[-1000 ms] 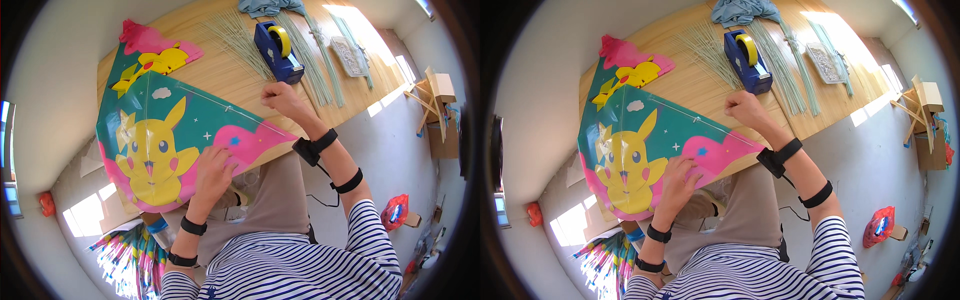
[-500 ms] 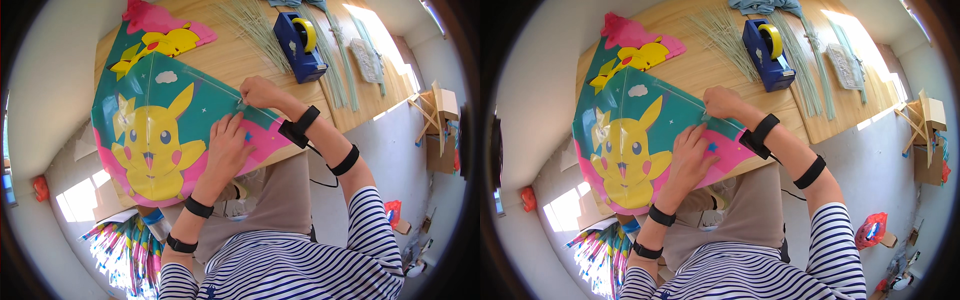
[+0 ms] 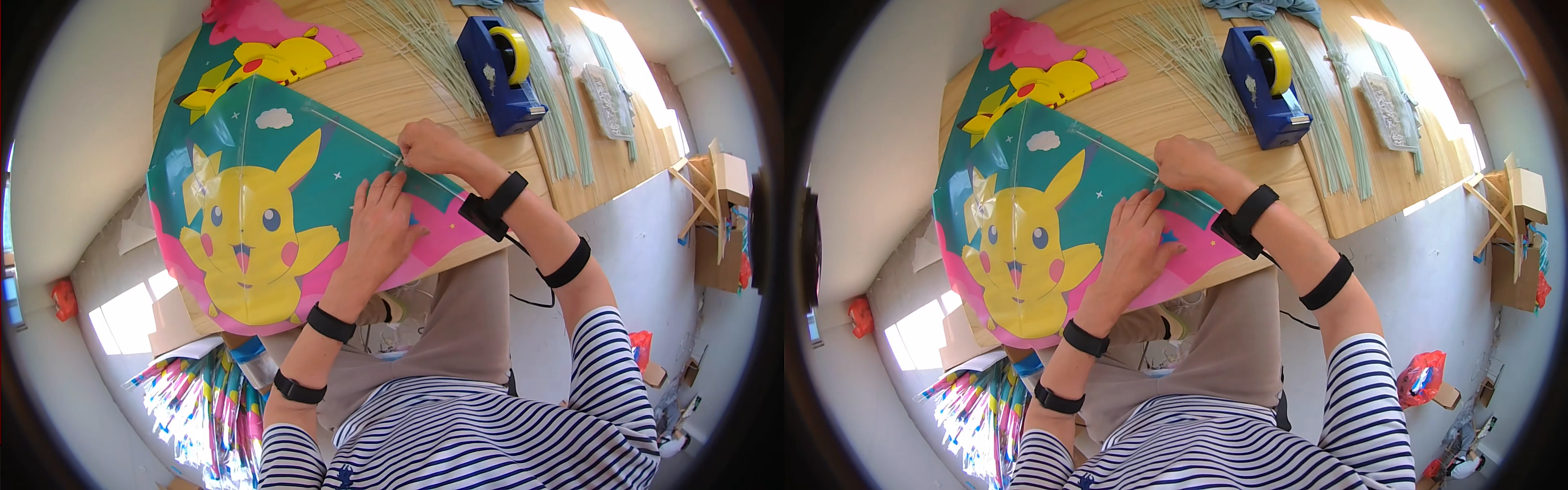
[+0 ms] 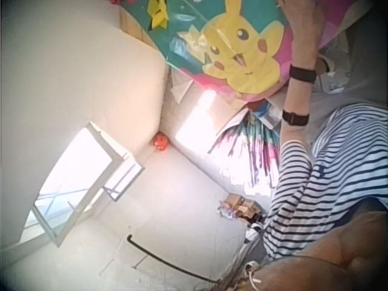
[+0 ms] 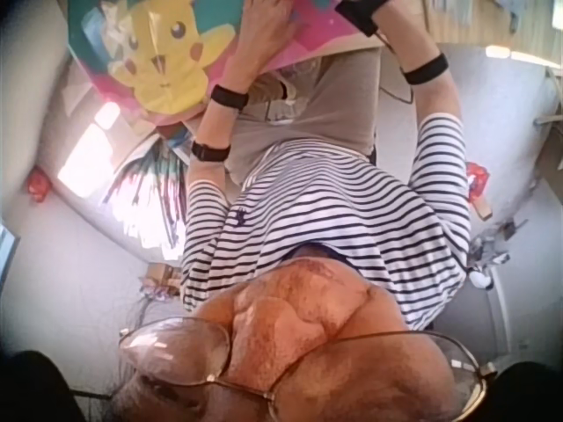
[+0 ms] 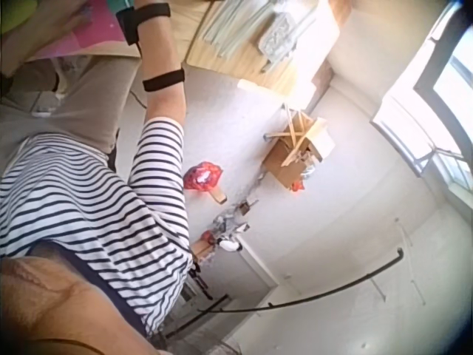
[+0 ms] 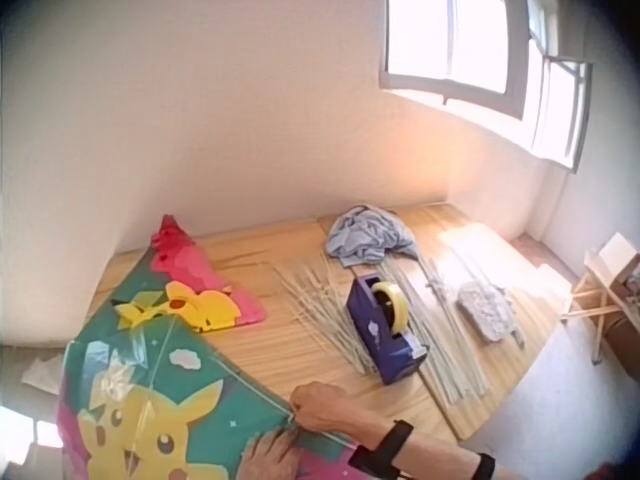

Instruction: Manually assemble a plastic character kite by attaching structural rods and tape.

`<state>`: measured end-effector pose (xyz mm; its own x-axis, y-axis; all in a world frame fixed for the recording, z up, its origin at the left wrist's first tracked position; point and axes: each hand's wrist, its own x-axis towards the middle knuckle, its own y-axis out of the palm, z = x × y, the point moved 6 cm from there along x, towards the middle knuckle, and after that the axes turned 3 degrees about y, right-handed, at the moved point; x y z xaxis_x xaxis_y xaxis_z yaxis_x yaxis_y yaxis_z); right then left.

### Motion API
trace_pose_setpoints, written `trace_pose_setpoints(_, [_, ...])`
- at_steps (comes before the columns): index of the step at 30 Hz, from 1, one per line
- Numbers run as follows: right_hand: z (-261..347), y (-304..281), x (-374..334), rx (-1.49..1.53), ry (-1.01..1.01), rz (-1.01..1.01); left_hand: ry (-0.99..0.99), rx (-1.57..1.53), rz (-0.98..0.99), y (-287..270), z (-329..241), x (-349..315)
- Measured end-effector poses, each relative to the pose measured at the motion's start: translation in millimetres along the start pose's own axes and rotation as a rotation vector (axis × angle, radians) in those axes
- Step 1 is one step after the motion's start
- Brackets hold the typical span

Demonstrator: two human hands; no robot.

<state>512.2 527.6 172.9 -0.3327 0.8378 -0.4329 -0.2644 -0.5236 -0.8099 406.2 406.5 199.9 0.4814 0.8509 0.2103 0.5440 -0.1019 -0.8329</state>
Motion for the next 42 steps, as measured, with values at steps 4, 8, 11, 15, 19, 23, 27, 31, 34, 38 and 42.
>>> trace_pose_setpoints(4, [2, -3, -3, -0.049, 0.024, -0.028, -0.010, 0.019, 0.005, 3, 2, 0])
trace_pose_setpoints(8, [2, -10, -6, -0.118, 0.100, -0.083, -0.017, 0.067, 0.024, 2, 1, 1])
trace_pose_setpoints(11, [-7, -14, -5, -0.015, 0.178, -0.041, -0.012, 0.106, 0.028, 4, 1, 1])
trace_pose_setpoints(15, [-19, -9, 2, 0.258, 0.276, 0.075, -0.017, 0.130, 0.051, 5, 2, 1])
trace_pose_setpoints(19, [-42, -37, -6, 0.246, 0.291, -0.269, -0.007, 0.149, 0.056, 4, 0, 2])
trace_pose_setpoints(23, [-16, -56, -39, 0.266, 0.086, -0.472, -0.016, 0.150, 0.048, 5, 2, 1])
trace_pose_setpoints(27, [3, -13, -43, 0.207, -0.031, -0.497, -0.017, 0.160, 0.059, 5, 1, 2])
trace_pose_setpoints(31, [-3, 17, -30, 0.114, 0.042, -0.504, -0.017, 0.156, 0.054, 6, 0, 3])
trace_pose_setpoints(34, [7, 16, -30, 0.069, 0.001, -0.528, -0.029, 0.159, 0.049, 6, 1, 2])
trace_pose_setpoints(38, [13, 15, -29, -0.013, -0.061, -0.524, -0.030, 0.150, 0.049, 5, -1, 4])
trace_pose_setpoints(42, [6, 21, -30, 0.041, -0.097, -0.558, -0.034, 0.155, 0.065, 6, -1, 3])
